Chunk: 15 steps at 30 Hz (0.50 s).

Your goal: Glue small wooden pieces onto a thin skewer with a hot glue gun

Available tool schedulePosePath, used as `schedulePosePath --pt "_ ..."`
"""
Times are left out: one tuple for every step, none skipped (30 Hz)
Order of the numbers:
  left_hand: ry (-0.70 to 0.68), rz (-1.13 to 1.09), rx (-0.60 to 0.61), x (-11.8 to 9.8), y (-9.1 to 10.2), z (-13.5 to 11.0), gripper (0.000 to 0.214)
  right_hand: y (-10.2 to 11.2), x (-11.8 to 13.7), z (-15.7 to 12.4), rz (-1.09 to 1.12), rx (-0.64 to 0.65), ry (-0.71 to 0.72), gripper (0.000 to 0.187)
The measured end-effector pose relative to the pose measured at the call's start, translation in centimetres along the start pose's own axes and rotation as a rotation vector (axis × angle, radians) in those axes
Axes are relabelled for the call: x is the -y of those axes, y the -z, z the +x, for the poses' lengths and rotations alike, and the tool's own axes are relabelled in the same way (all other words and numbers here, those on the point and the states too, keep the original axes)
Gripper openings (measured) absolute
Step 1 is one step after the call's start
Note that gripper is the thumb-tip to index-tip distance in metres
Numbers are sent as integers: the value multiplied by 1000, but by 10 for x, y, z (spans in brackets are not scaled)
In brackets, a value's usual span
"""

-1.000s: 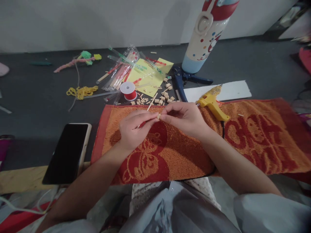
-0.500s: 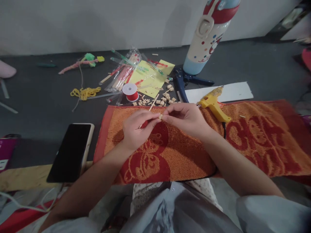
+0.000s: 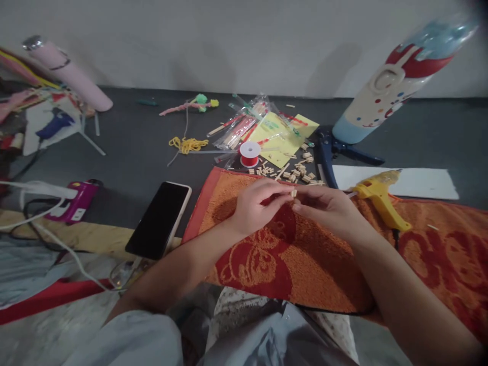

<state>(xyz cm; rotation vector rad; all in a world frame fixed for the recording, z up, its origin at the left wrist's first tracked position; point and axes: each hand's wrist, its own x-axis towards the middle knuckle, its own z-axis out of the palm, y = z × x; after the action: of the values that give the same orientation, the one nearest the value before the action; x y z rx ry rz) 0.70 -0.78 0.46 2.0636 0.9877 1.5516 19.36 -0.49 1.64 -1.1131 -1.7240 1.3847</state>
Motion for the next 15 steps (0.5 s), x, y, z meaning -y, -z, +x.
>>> schedulePosePath --pt "16 -6 6 0 0 -1 7 0 0 0 -33 21 1 24" --pt "26 -11 10 0 0 -1 7 0 0 0 -64 24 3 21" --pt "31 -14 10 1 0 -2 7 0 0 0 -92 14 3 20" --pt "33 -16 6 1 -1 -2 7 0 0 0 -114 1 1 20" --pt "31 -18 1 1 -1 -2 7 -1 1 0 -130 -6 -3 21" --pt "27 -19 -5 1 -1 -3 7 -1 2 0 -143 -5 -7 21" --pt "26 -22 -10 1 -1 -2 6 -1 3 -1 -152 4 -10 21" --pt "30 -25 -14 2 -1 -2 6 -1 4 -1 -158 18 -13 21" --pt "38 -29 -17 2 -1 -2 6 0 5 -1 -165 32 -20 21" --pt "46 -32 -20 2 -1 -2 7 1 6 -2 -174 47 -30 21" --pt "55 -33 -24 2 -1 -1 7 2 7 -2 -184 59 -42 22" --pt "62 -35 -26 2 -1 -1 8 3 9 -2 -197 71 -56 22" --pt "67 -37 -28 2 0 -1 9 4 10 -2 -212 80 -70 22" --pt "69 -39 -28 2 0 -1 10 6 11 -3 -230 85 -81 22" --pt "71 -41 -28 2 0 -1 10 7 12 -3 -252 83 -87 22"
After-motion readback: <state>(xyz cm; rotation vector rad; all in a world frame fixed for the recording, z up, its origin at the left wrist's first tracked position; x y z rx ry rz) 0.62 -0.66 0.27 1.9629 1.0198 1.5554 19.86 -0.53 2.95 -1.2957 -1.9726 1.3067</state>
